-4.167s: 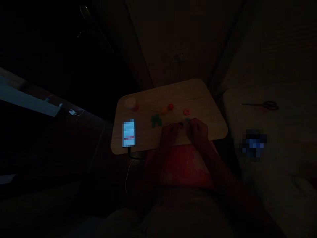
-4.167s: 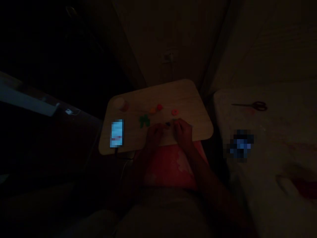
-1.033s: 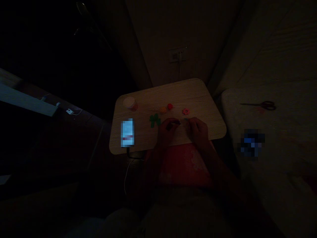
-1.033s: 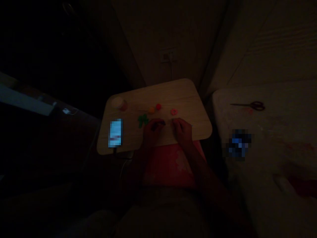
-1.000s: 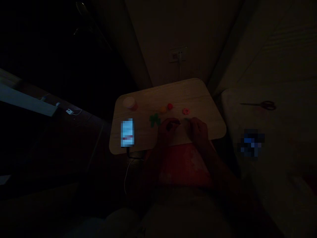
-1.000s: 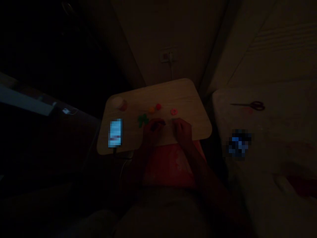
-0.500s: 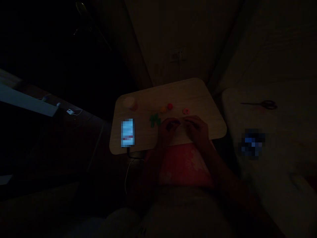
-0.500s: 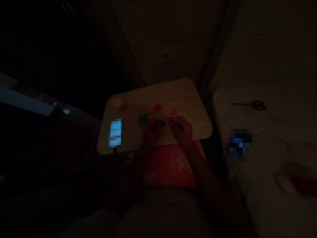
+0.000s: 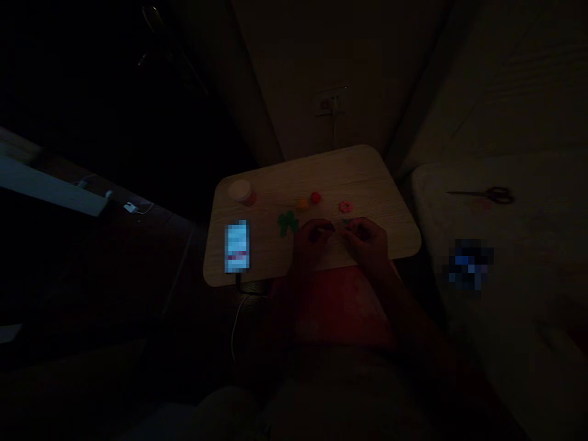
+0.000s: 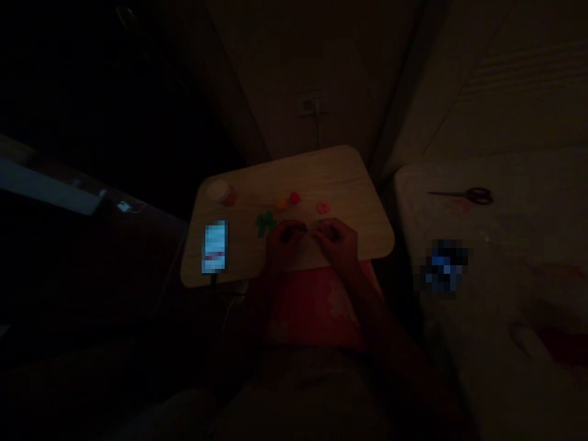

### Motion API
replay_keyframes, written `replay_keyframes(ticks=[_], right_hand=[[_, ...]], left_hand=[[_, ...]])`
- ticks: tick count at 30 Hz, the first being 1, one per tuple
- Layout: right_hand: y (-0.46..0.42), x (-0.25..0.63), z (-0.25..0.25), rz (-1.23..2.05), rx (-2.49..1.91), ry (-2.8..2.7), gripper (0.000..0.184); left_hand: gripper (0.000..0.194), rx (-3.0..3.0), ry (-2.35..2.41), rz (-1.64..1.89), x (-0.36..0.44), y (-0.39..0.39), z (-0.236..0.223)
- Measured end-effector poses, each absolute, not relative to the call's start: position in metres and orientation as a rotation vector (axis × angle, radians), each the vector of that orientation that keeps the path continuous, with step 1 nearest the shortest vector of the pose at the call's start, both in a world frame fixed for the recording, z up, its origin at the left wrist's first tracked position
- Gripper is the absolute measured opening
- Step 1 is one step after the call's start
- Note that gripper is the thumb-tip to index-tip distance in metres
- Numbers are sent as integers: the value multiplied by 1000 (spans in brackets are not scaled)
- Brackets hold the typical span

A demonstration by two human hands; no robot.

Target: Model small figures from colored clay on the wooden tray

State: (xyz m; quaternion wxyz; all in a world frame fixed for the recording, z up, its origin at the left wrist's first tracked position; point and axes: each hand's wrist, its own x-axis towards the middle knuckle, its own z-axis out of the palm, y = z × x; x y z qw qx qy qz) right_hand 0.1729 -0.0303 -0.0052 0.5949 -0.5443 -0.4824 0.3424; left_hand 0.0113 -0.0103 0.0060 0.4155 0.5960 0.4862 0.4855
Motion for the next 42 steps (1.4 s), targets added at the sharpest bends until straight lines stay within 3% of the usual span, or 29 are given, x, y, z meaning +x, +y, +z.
replay_keyframes(ticks=[18, 24, 42], right_hand=[[-31, 174, -9, 808, -1165, -1133, 28], [-31, 173, -5, 787, -1194, -1148, 12], [-32, 174, -2, 799, -1193, -1194, 9]], left_hand=[[15, 1518, 1213, 1214, 11, -11, 5], [13, 1601, 1163, 1234, 10, -9, 2], [14, 1514, 1242, 1183, 8, -9, 0]])
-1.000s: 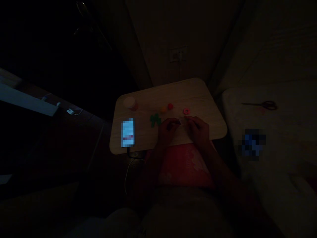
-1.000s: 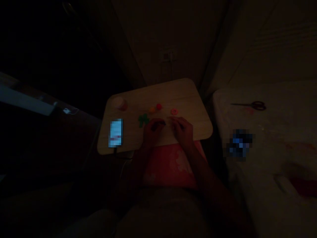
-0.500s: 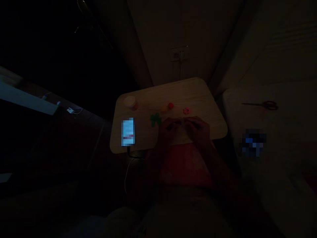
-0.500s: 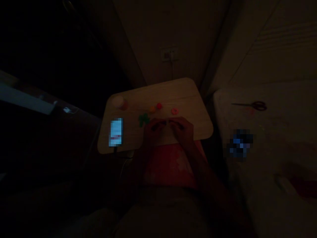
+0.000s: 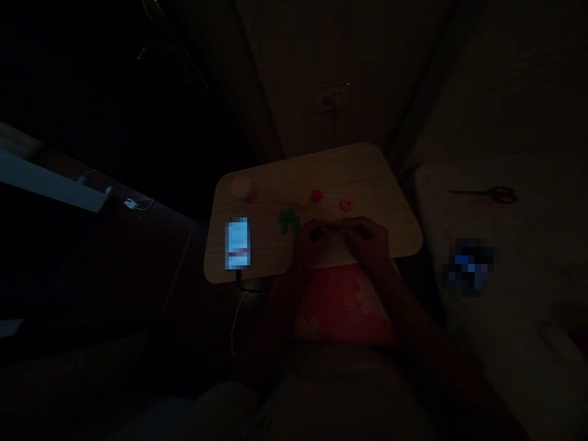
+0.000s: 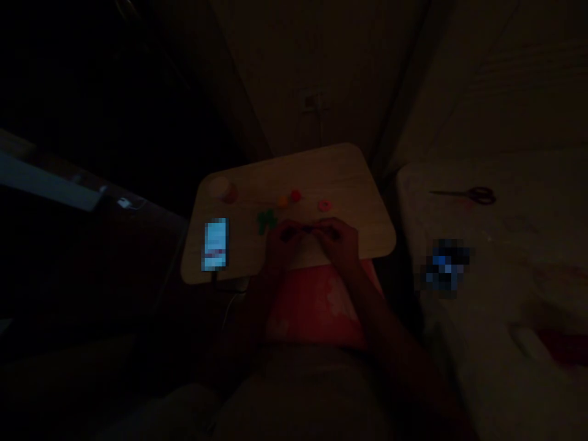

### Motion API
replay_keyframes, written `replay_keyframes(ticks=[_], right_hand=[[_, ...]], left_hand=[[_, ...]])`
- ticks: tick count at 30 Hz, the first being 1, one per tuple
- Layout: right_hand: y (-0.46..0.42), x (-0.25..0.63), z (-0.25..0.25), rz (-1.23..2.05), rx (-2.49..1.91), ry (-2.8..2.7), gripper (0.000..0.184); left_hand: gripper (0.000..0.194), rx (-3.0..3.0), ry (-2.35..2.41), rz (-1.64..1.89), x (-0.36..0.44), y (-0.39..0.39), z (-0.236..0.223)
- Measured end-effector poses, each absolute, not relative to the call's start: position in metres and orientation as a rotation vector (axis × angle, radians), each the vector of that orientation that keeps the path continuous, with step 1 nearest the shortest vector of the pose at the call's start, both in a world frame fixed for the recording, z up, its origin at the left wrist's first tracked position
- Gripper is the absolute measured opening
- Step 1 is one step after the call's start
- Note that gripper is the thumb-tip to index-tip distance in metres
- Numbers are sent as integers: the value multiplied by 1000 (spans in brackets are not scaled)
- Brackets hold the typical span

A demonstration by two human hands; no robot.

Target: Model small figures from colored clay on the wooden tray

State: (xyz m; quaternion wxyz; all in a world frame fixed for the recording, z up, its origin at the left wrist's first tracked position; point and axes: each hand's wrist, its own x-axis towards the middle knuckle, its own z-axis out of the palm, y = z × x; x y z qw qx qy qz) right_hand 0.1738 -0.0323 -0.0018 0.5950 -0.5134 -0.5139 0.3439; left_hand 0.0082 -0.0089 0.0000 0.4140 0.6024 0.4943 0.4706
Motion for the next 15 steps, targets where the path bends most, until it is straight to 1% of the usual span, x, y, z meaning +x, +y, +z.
replay_keyframes(ticks=[4, 10, 12, 15], right_hand=[[-32, 174, -1, 797, -1127, -1222, 4], [-31, 174, 1, 816, -1113, -1244, 3], [-32, 173, 1, 838, -1142, -1242, 6], [-33, 172, 0, 866, -1155, -1198, 16]], left_hand=[[14, 1547, 1178, 1235, 6, -8, 0], [15, 1590, 1119, 1261, 5, -6, -3], [15, 1613, 1119, 1283, 5, -6, -3], [13, 1636, 1109, 1320, 6, -6, -3]])
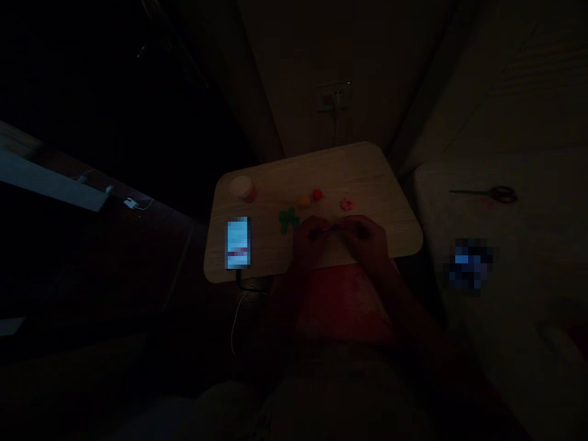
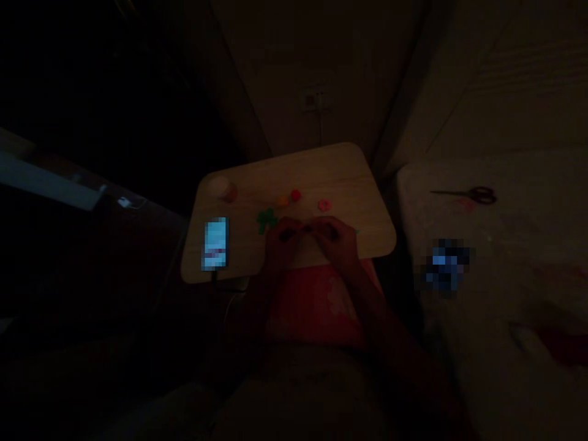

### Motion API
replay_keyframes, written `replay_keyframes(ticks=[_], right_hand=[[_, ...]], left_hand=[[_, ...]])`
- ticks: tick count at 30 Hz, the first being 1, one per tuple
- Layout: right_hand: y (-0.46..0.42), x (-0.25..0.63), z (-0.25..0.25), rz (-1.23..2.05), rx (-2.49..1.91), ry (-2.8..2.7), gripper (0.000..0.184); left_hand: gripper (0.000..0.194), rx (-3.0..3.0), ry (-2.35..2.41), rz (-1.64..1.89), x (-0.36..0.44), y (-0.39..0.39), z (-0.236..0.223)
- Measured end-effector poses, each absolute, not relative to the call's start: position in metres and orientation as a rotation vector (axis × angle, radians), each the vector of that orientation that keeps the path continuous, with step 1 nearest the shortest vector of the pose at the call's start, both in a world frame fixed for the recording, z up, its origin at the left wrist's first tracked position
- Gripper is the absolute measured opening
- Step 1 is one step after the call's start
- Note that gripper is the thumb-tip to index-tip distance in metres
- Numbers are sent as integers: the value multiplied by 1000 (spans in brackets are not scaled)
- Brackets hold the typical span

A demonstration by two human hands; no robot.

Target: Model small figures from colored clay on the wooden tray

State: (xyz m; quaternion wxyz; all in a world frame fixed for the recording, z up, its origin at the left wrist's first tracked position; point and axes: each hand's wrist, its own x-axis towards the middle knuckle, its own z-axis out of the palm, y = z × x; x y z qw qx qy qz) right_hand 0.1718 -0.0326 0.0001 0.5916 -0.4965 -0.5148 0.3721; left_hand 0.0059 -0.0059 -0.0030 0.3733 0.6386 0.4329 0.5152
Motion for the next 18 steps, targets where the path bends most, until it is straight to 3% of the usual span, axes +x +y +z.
replay_keyframes(ticks=[3, 18], right_hand=[[-33, 171, -2, 887, -1149, -1184, 22], [-30, 174, -7, 865, -1200, -1221, 14]], left_hand=[[8, 1634, 1131, 1324, 7, -8, 0], [7, 1557, 1127, 1315, 7, -9, 3]])
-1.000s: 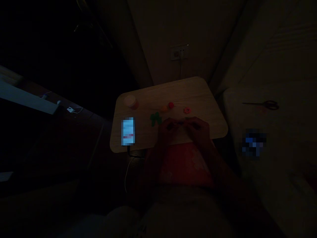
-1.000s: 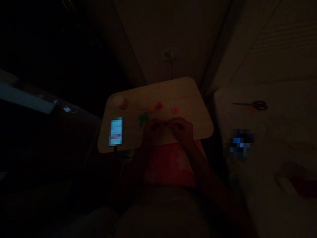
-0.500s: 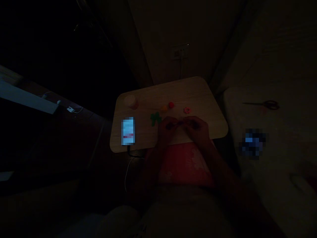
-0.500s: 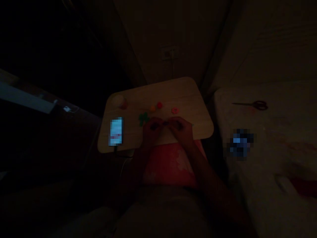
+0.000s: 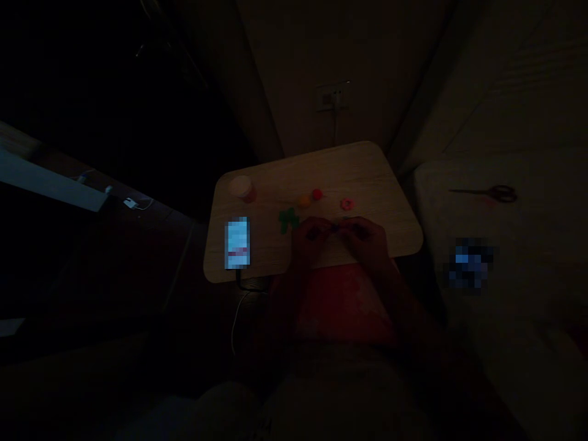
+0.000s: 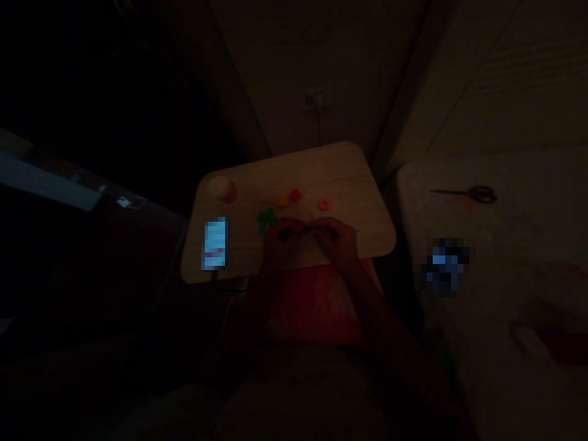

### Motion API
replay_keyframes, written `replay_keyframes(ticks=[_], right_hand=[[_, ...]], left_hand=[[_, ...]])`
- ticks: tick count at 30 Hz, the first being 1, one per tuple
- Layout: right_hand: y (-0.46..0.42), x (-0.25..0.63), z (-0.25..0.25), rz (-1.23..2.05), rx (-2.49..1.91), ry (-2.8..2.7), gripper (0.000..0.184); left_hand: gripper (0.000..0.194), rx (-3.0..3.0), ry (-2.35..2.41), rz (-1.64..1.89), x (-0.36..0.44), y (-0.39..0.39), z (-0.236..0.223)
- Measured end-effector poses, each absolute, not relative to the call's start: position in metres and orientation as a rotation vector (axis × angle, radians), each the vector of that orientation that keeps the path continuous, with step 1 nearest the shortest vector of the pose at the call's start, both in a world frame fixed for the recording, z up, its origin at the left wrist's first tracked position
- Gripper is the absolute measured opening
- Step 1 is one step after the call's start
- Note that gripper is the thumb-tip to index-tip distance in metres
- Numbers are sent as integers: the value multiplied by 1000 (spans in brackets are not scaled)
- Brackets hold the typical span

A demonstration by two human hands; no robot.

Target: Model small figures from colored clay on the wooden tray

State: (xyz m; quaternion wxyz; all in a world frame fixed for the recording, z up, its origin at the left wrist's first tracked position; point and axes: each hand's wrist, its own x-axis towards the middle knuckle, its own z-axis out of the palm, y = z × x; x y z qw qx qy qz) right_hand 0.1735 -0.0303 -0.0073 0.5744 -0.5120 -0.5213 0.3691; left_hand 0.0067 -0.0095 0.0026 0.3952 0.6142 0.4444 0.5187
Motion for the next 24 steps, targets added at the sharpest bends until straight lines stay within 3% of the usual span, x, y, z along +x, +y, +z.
replay_keyframes(ticks=[8, 15, 24], right_hand=[[-31, 176, -8, 882, -1160, -1318, 17], [-30, 169, -6, 646, -1280, -1434, 15], [-26, 166, -5, 400, -1367, -1647, 16]], left_hand=[[5, 1598, 1166, 1299, 7, -9, 4], [11, 1423, 1345, 1430, 7, -5, -3], [32, 1324, 1297, 1392, 3, -8, -6]])
